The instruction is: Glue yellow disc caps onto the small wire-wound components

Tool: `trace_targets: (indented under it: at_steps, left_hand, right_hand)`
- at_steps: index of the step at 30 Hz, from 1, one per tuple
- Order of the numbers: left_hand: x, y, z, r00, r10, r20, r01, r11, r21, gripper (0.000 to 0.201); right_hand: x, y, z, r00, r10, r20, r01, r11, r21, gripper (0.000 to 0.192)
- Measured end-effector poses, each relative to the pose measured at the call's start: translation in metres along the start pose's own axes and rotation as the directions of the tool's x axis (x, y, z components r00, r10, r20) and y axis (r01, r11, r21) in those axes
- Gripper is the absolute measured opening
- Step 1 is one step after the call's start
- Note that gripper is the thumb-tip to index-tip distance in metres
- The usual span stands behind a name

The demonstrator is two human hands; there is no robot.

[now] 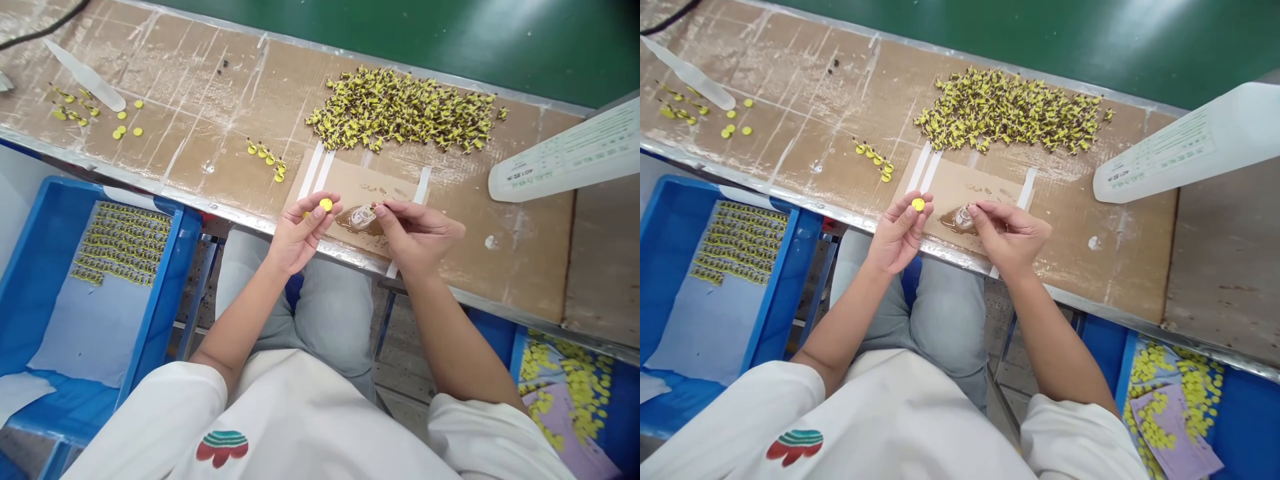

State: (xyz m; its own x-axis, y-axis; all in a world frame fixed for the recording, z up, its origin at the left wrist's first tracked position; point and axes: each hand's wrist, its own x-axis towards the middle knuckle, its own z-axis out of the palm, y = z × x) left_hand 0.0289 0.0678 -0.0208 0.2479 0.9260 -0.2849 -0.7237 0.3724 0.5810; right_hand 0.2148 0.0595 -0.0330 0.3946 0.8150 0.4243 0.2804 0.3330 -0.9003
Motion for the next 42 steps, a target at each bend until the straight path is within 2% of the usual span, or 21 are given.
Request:
trace_targets:
  at_steps: [3,11,18,24,28,31,36,39,42]
  left_hand:
    - [0.001,-0.001,0.0,1.0,-0.007,-0.002,0.007,1.0,-0.01,0.021]
    - [0.0,0.002,0.008,0.987,-0.108,-0.119,0.1,0.992,-0.078,0.022]
    - [-0.001,0.003,0.008,0.982,-0.137,-0.129,0.122,0.985,-0.124,0.027]
    - [-0.001,0.003,0.006,0.994,-0.088,-0.067,0.083,0.994,-0.073,0.02]
    - [-0.001,0.003,0.007,0.983,-0.133,-0.125,0.118,0.985,-0.125,0.028]
    - [-0.001,0.003,0.007,0.98,-0.144,-0.135,0.125,0.982,-0.139,0.032]
    - [-0.002,0.004,0.008,0.985,-0.127,-0.115,0.116,0.988,-0.102,0.033]
    - [-0.002,0.004,0.008,0.982,-0.145,-0.123,0.128,0.983,-0.131,0.041]
    - [-0.002,0.003,0.007,0.986,-0.133,-0.101,0.122,0.987,-0.106,0.038]
  right_hand:
    - [-0.001,-0.001,0.001,1.0,-0.02,0.009,0.02,0.999,-0.036,0.017]
    - [-0.001,-0.001,0.001,0.999,-0.027,0.02,0.029,0.995,-0.095,0.017]
    - [-0.001,0.0,0.001,1.0,-0.008,0.028,0.012,0.993,-0.115,0.018]
    - [-0.002,0.0,0.002,0.999,-0.002,0.037,0.006,0.993,-0.115,0.022]
    - [0.0,0.001,0.001,1.0,0.003,-0.008,-0.004,0.997,-0.079,0.022]
    - [0.001,0.002,-0.003,0.999,-0.02,-0.036,0.016,0.993,-0.115,0.023]
    - [0.0,0.002,-0.007,0.999,-0.051,0.006,0.05,0.974,-0.222,0.019]
    - [0.0,0.002,-0.008,0.997,-0.077,0.03,0.082,0.971,-0.227,0.016]
    - [0.001,0.002,-0.007,0.992,-0.122,0.045,0.128,0.97,-0.209,0.014]
